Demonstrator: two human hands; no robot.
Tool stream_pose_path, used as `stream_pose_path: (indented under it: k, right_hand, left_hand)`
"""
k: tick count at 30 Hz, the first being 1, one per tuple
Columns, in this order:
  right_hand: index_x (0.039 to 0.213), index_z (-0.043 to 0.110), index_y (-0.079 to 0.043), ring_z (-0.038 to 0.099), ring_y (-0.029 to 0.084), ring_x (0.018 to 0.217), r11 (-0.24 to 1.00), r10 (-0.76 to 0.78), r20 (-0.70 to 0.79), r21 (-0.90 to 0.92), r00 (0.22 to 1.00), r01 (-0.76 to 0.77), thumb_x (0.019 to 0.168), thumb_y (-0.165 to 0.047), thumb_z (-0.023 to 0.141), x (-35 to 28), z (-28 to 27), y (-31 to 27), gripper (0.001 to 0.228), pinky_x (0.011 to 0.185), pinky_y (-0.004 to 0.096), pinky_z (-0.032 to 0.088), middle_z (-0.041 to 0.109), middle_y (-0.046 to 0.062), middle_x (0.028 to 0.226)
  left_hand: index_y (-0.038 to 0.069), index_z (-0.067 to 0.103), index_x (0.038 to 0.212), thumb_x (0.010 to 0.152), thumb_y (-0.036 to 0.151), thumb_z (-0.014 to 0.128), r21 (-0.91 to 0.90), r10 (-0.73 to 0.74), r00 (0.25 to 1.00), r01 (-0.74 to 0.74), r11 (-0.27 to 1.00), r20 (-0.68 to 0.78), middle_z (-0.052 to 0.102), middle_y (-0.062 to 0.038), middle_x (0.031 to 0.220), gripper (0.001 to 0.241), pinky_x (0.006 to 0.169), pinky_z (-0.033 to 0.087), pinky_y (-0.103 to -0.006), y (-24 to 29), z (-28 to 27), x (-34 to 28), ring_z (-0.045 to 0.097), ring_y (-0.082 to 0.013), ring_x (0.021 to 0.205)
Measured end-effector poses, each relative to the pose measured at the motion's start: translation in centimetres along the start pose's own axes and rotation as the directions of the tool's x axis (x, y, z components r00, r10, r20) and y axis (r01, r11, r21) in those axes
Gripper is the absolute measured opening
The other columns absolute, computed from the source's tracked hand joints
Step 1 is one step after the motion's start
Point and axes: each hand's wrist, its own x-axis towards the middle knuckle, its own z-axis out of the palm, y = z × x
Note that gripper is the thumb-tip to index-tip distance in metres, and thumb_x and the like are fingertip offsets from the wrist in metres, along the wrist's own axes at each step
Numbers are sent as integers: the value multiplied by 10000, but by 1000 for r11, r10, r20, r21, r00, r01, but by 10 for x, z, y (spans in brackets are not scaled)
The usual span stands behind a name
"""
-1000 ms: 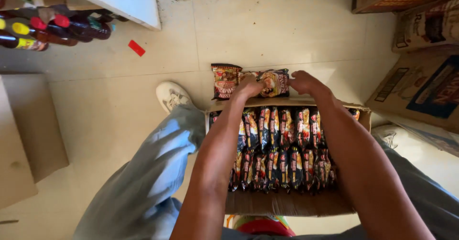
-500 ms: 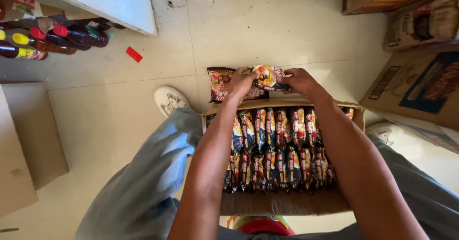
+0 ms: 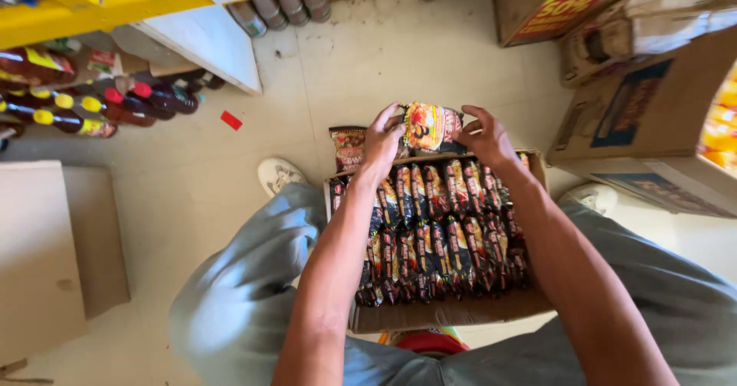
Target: The person organizes individual packets of instant noodles into a cardboard box on the shop floor.
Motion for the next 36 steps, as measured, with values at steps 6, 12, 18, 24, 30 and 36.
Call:
stream_pose_path:
  k: [6,12,18,24,30,36]
  right_hand:
    - [1409,657,-197,637,290,1263,727,-679,-156,-282,718,626,920,-290,854,-37,-13,55,536,1006,360,589,647,169,1363]
    - [1491,527,-74,512,357,1365,842,-523,-2,-158,852,516,784,-440,871,-128,-45,29,867,1123,419,411,525,211,1477]
    - [1522,454,-51,503,263,1391,946,-324,-52,-48,945,322,765,-448,863,-186,-74,75,948,1139,390,387,543,166,1507]
    - [1494,468,-58,584,250,1317,999,40,67,25,997,-42,792,-391,805,-200,-89,148,847,1087,374,445,591,142,1465]
    - [1249,740,-59,684,235,1092,988,153,149,7,977,-156,847,-406,680,-210,-75,163,534,995,380,488,773,124,1198]
    - [1138,767,-18,655,179,954,966,220,115,110,969,-232,932,-354,654,-174,-36,221,410,890,363,517,775,98,1062]
  left_hand:
    - [138,551,1551,976,24,638,-152,275,943,-249,956,188,691,-184,1369,593,850,576,-256,-71,17,3,663,-192,1090]
    - [72,551,1462,945,75,666,-394,117,952,3,919,282,677,-143,1233,529,670,616,-362,-69,67,-58,678,-231,993]
    - [45,497,1506,976,438,642,-139,58,898,3,990,436,495,-170,1528,676,878,629,-440,-79,123,-112,568,-247,1279]
    - [94,262,1638,846,649,615,51,-102,753,91,995,650,361,-229,1638,1030,1071,437,-505,-107,152,-162,484,-381,1375]
    - [-49,96,1591,817,521,734,104,-151,746,110,988,648,212,-288,1644,1154,1223,313,-488,-177,161,-148,341,-389,1511]
    - [-68,140,1596,827,484,727,206,-165,761,42,978,628,212,-257,1683,1114,1265,176,-411,-195,158,-145,232,-324,1567]
